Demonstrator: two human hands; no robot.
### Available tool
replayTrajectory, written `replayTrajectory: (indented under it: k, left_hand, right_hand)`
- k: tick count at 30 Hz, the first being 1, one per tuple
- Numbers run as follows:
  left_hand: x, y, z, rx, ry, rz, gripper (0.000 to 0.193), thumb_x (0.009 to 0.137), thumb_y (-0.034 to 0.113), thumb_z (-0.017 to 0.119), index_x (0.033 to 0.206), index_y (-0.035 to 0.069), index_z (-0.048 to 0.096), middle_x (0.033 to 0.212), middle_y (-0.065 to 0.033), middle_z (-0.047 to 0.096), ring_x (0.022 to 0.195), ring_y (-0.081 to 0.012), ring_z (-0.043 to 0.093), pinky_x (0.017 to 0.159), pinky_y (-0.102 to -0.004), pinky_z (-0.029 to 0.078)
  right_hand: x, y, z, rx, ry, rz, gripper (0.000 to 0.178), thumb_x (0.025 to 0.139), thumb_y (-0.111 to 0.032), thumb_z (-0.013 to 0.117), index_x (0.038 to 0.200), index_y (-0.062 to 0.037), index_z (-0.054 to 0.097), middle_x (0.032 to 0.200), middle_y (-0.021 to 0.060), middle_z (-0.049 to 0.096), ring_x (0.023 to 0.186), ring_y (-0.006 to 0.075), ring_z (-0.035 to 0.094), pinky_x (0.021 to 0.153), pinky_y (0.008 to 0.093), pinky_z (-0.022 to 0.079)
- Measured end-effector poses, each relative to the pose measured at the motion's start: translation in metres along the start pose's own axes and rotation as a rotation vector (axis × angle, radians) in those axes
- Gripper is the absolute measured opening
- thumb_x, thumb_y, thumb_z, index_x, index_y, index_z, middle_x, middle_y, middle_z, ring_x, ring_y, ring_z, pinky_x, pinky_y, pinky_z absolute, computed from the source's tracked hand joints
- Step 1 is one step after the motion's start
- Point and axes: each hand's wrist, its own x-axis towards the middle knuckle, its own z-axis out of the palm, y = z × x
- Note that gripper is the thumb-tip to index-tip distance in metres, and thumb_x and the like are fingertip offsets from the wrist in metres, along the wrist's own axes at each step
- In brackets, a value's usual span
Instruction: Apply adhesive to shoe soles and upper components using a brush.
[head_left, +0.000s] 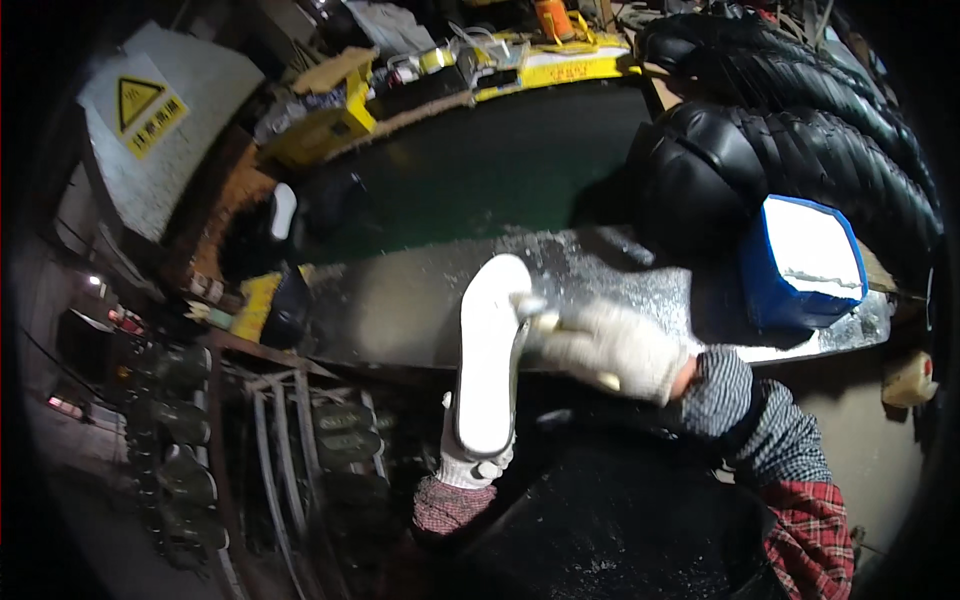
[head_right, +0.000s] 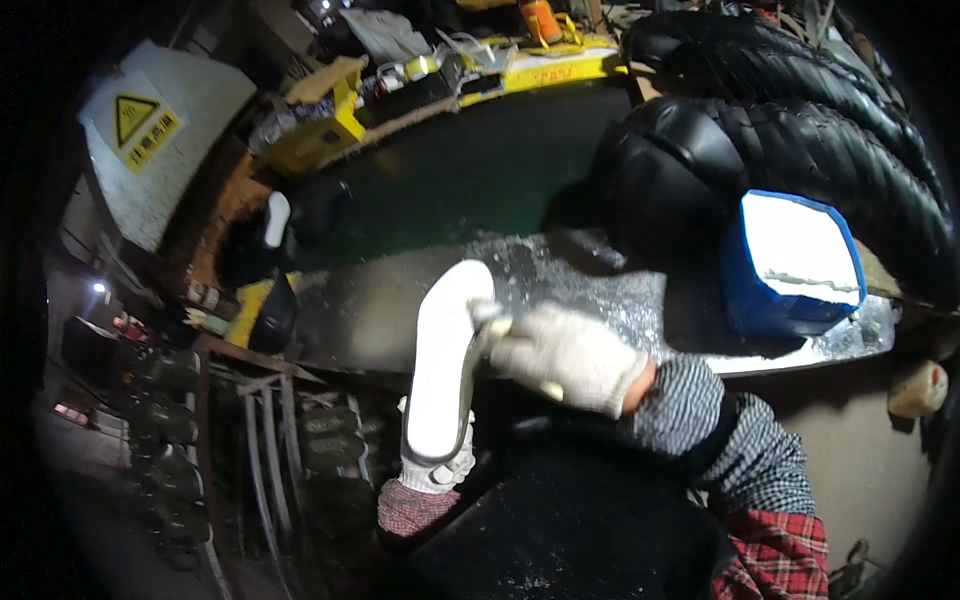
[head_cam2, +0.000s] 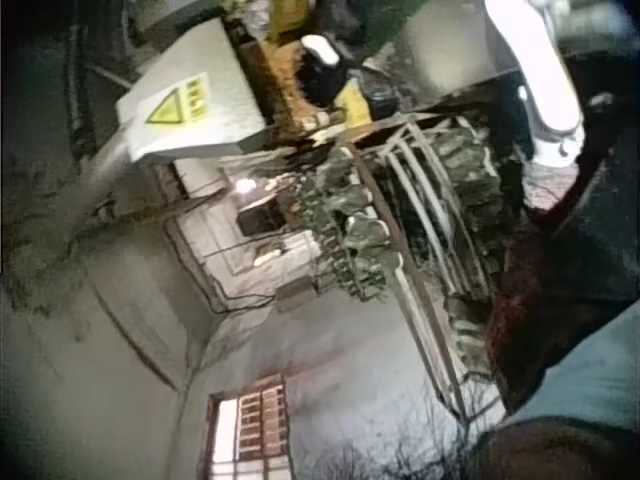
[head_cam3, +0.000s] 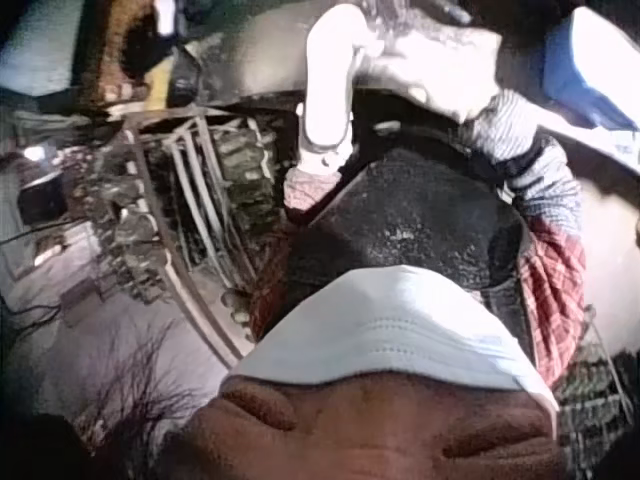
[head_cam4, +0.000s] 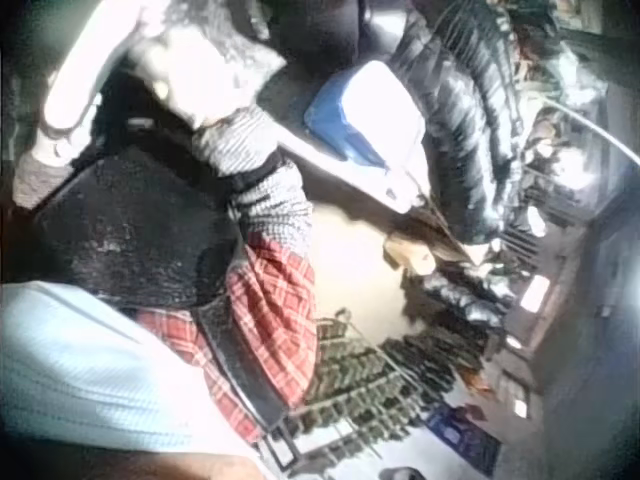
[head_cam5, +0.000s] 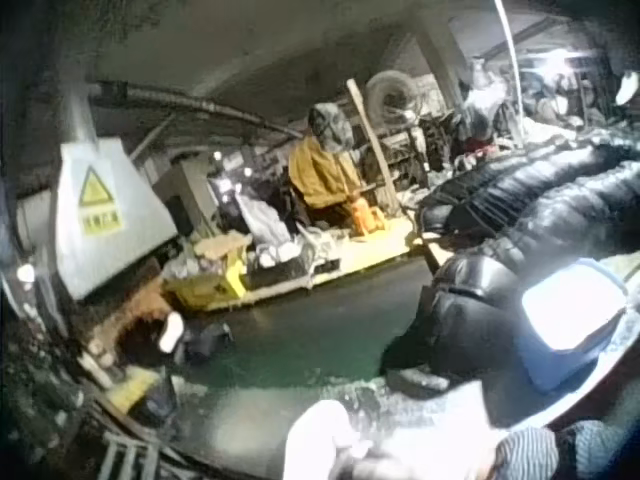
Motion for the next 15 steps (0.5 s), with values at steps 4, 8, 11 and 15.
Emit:
replayTrajectory:
  k: [4, 8, 11, 15]
  left_hand:
    - [0.007, 0.054, 0.047, 0.11, 0.249, 0.184, 0.086, 0.074, 0.082, 0.054, 0.097, 0.0, 0.064, 0.066, -0.0187, 0.062, 0.044, -0.0219, 0.055, 0.031, -0.0217, 0.035]
    - [0.051, 0.127, 0.064, 0.199, 0.313, 0.605, 0.05, 0.093, 0.045, 0.061, 0.113, 0.0, 0.057, 0.091, -0.0183, 0.065, 0.071, -0.0239, 0.065, 0.06, -0.0299, 0.06]
    - [0.073, 0.168, 0.067, 0.021, 0.204, 0.843, 0.051, 0.091, 0.042, 0.064, 0.109, -0.005, 0.055, 0.105, -0.019, 0.062, 0.095, -0.0316, 0.064, 0.087, -0.0431, 0.058]
    - [0.174, 0.06, 0.167, 0.357, 0.125, 0.398, 0.067, 0.089, 0.064, 0.053, 0.083, -0.002, 0.051, 0.082, -0.0159, 0.054, 0.082, -0.0317, 0.056, 0.087, -0.0498, 0.051]
  right_hand:
    - [-0.031, -0.021, -0.025, 0.134, 0.102, -0.026, 0.029, 0.083, -0.012, 0.07, 0.111, -0.0103, 0.064, 0.091, 0.0113, 0.06, 0.08, 0.0305, 0.06, 0.068, 0.0398, 0.052]
    - [-0.092, -0.022, -0.076, 0.167, 0.395, 0.222, 0.03, 0.077, -0.006, 0.077, 0.106, -0.0062, 0.069, 0.095, 0.0131, 0.065, 0.086, 0.0272, 0.064, 0.073, 0.0347, 0.053]
    - [-0.14, -0.027, -0.109, 0.341, 0.59, 0.34, 0.026, 0.081, -0.004, 0.071, 0.106, 0.0003, 0.068, 0.096, 0.0138, 0.065, 0.085, 0.024, 0.064, 0.074, 0.0324, 0.052]
    - [-0.184, -0.045, -0.118, 0.589, 0.876, 0.538, 0.022, 0.086, -0.008, 0.066, 0.106, 0.0018, 0.067, 0.098, 0.013, 0.064, 0.086, 0.0195, 0.062, 0.077, 0.0305, 0.049]
